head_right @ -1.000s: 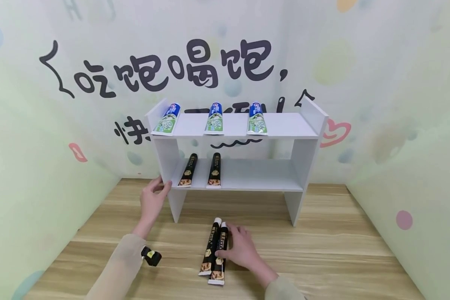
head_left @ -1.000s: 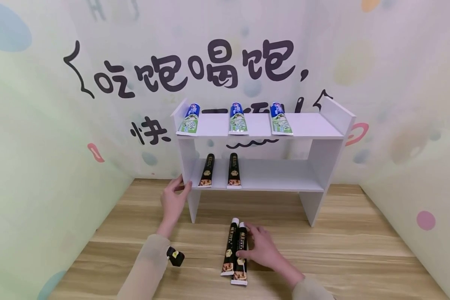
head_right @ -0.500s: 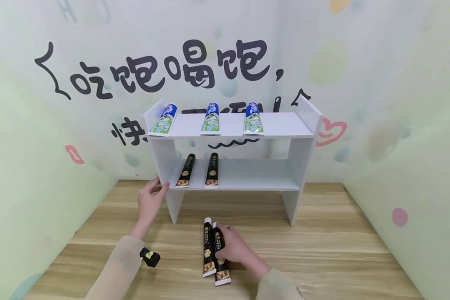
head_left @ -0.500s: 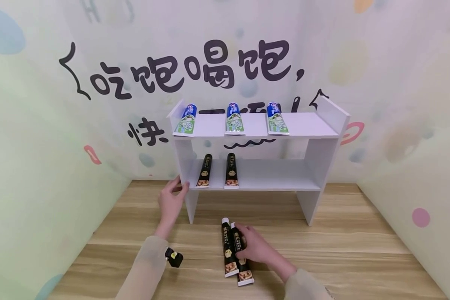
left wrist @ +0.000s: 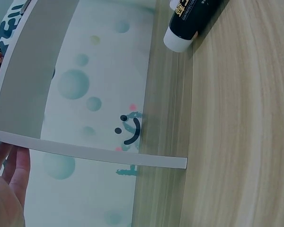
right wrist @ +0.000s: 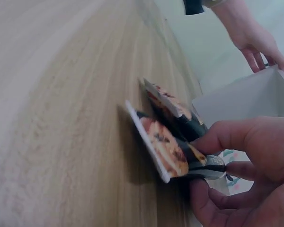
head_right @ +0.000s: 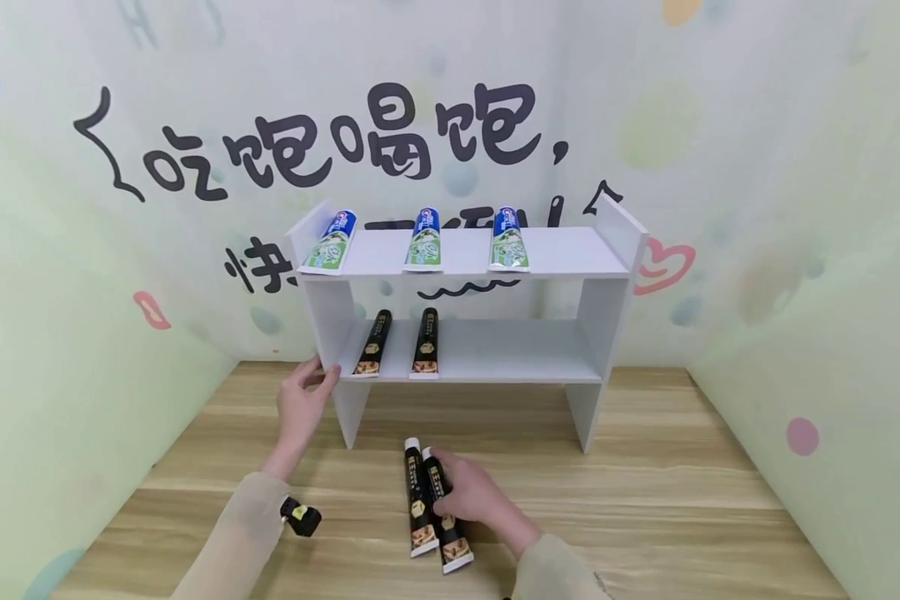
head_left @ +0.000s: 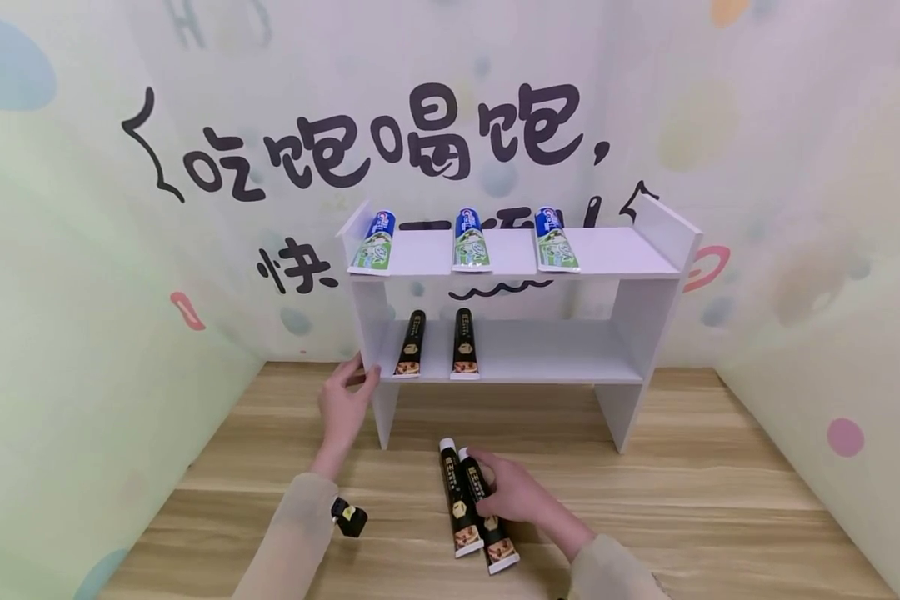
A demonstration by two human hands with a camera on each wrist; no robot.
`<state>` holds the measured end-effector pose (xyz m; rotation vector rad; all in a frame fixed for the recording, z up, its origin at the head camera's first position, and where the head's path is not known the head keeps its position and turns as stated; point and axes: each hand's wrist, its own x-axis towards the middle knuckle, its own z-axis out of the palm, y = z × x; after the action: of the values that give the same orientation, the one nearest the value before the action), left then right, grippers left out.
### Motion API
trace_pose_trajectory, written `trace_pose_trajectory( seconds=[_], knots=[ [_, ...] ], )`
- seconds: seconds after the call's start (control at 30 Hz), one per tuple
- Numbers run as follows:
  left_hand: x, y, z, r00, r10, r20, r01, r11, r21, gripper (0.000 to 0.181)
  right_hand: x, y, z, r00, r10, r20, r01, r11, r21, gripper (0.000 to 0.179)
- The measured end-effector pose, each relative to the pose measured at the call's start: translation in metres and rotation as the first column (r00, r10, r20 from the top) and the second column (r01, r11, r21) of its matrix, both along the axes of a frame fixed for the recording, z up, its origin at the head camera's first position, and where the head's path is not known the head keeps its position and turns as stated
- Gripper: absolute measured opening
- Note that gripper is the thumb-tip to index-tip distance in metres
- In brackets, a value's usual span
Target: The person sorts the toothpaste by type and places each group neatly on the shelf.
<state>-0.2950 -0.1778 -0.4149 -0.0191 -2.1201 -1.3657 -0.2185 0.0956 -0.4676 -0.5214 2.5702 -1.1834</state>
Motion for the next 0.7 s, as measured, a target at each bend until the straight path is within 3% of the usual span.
trace_pose_trajectory(
  seconds=[0.1,0.2,0.37,0.57,0.7],
  knots=[
    [0.001,-0.001,0.0,1.0,-0.003,-0.001,0.003,1.0,0.002,0.039,-0.001,0.005,0.001,1.0,0.014,0.023,-0.014,1.0,-0.014,0.091],
    [0.001,-0.001,-0.001,1.0,-0.007,-0.002,0.007,1.0,0.002,0.039,-0.002,0.012,0.004,0.992,0.06,0.107,-0.053,0.996,-0.069,0.088],
    [0.001,-0.001,-0.001,1.0,-0.013,0.003,0.013,1.0,0.001,0.039,-0.004,0.023,0.012,0.954,0.114,0.276,-0.068,0.983,-0.17,0.083],
    [0.002,-0.001,0.001,1.0,-0.004,-0.011,0.004,1.0,-0.006,0.039,-0.008,0.035,0.016,0.934,0.144,0.328,-0.074,0.974,-0.215,0.081],
    [0.003,0.0,0.001,1.0,-0.004,-0.024,0.004,1.0,-0.001,0.038,-0.007,0.041,0.022,0.938,0.148,0.315,-0.074,0.97,-0.233,0.078]
  ],
)
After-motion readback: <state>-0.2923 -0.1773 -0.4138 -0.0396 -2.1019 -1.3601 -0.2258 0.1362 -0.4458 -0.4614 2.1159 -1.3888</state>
